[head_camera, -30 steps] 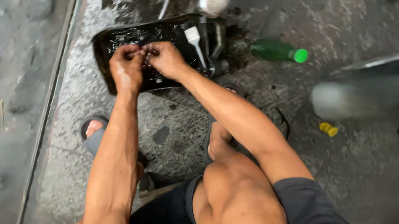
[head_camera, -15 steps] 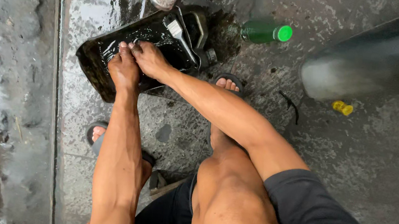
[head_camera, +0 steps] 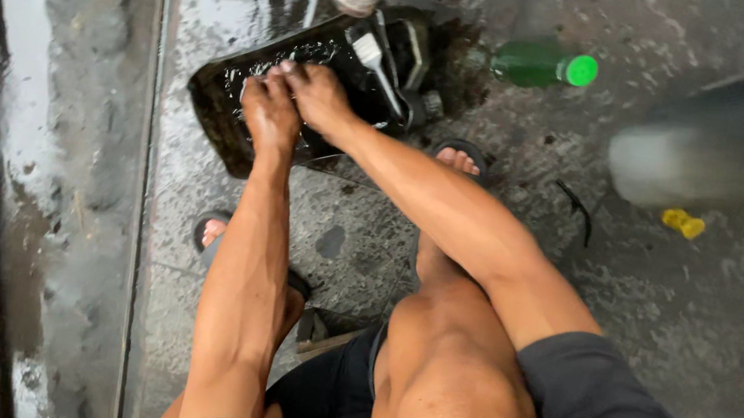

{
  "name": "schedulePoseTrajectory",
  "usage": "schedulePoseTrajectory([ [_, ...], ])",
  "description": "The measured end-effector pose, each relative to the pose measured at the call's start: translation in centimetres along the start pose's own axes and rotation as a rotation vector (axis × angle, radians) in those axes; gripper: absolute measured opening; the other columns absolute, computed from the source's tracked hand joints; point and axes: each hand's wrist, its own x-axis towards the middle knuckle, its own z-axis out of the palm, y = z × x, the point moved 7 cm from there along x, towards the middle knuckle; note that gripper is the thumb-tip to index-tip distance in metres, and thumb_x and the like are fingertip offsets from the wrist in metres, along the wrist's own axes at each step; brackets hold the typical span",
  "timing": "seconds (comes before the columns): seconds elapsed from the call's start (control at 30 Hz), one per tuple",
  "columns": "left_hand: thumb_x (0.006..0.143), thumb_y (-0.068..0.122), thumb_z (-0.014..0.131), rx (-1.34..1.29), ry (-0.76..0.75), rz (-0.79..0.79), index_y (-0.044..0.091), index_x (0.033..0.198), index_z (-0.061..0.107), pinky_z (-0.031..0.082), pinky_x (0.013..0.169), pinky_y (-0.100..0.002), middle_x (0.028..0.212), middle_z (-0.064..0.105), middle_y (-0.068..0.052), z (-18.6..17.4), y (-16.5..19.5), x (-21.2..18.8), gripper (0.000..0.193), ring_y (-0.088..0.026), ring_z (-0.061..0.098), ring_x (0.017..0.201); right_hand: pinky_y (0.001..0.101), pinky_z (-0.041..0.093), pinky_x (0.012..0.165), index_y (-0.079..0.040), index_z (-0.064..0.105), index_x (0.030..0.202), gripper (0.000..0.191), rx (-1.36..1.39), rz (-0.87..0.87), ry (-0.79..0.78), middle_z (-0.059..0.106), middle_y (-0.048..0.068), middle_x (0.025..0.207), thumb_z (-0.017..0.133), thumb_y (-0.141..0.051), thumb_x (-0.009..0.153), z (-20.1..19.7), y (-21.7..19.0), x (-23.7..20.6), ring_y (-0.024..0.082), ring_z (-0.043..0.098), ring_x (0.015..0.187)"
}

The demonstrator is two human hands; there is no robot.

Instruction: The person sits on the ground and pours liquid from a green plastic bottle over a motorcycle engine cylinder head, rotating it to rinse different sides. They then scrub the part and other small components in a black tray of liquid, and finally scrub the inside of a plastic jug.

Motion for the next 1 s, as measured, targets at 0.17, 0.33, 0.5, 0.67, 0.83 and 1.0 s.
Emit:
schedulePoseTrajectory([
  [0.17, 0.105, 0.037, 0.061, -0.226, -0.179, -0.307, -0.003, 0.091, 0.071, 0.05, 0.062, -0.039, 0.074, 0.068, -0.011, -0.3, -1.7, 0.0, 0.044, -0.019, 0.059, 0.066, 0.0422, 0.053, 0.071, 0.001, 0.074, 0.091, 0.053, -0.386, 0.059, -0.281, 0.072, 0.022, 0.081, 0.055, -0.045, 0.11, 0.4, 0.9, 0.3, 0.029, 0.065, 0.071],
  [0.33, 0.098, 0.027, 0.066, -0.17, -0.103, -0.358, -0.002, 0.091, 0.065, 0.051, 0.057, -0.035, 0.072, 0.072, -0.011, -1.4, -3.3, 0.3, 0.03, -0.02, 0.065, 0.062, 0.0383, 0.055, 0.063, -0.008, 0.077, 0.098, 0.034, -1.052, -0.807, 0.182, 0.077, 0.017, 0.097, 0.058, -0.035, 0.09, -0.4, -3.1, -0.5, 0.031, 0.073, 0.08],
  [0.5, 0.097, 0.015, 0.068, -0.044, -0.043, -0.123, -0.002, 0.096, 0.071, 0.054, 0.068, -0.033, 0.083, 0.075, -0.011, -1.8, -2.9, 1.0, 0.018, -0.018, 0.067, 0.072, 0.0498, 0.055, 0.065, -0.004, 0.073, 0.11, 0.027, -1.31, -0.349, -0.317, 0.074, 0.021, 0.09, 0.056, -0.019, 0.097, 0.8, 1.0, 0.8, 0.036, 0.073, 0.074],
  [0.67, 0.107, 0.021, 0.061, -0.194, -0.105, 0.056, -0.004, 0.103, 0.065, 0.052, 0.071, -0.041, 0.092, 0.071, -0.02, -1.0, -1.3, 0.3, 0.026, -0.023, 0.065, 0.077, 0.0394, 0.05, 0.073, 0.003, 0.074, 0.096, 0.055, -0.569, 0.272, -0.223, 0.072, 0.018, 0.085, 0.045, -0.04, 0.117, 0.2, 2.9, 0.5, 0.028, 0.069, 0.078],
  [0.83, 0.109, 0.036, 0.05, 0.177, 0.036, 0.134, 0.002, 0.102, 0.062, 0.051, 0.065, -0.051, 0.084, 0.073, -0.023, -1.0, 1.7, -0.4, 0.037, -0.043, 0.069, 0.074, 0.0294, 0.05, 0.076, -0.001, 0.075, 0.102, 0.022, 0.392, 0.233, -0.176, 0.073, 0.003, 0.093, 0.061, -0.018, 0.097, 1.3, 2.5, -0.1, 0.012, 0.061, 0.086],
  [1.0, 0.106, 0.042, 0.052, 0.306, 0.088, -0.017, 0.002, 0.087, 0.062, 0.048, 0.061, -0.055, 0.076, 0.07, -0.025, -1.5, 2.2, -1.0, 0.046, -0.047, 0.066, 0.069, 0.0281, 0.052, 0.079, 0.001, 0.074, 0.105, 0.018, 0.434, 0.139, -0.159, 0.072, 0.004, 0.097, 0.061, -0.011, 0.099, 0.7, 1.6, -0.5, 0.011, 0.061, 0.088],
])
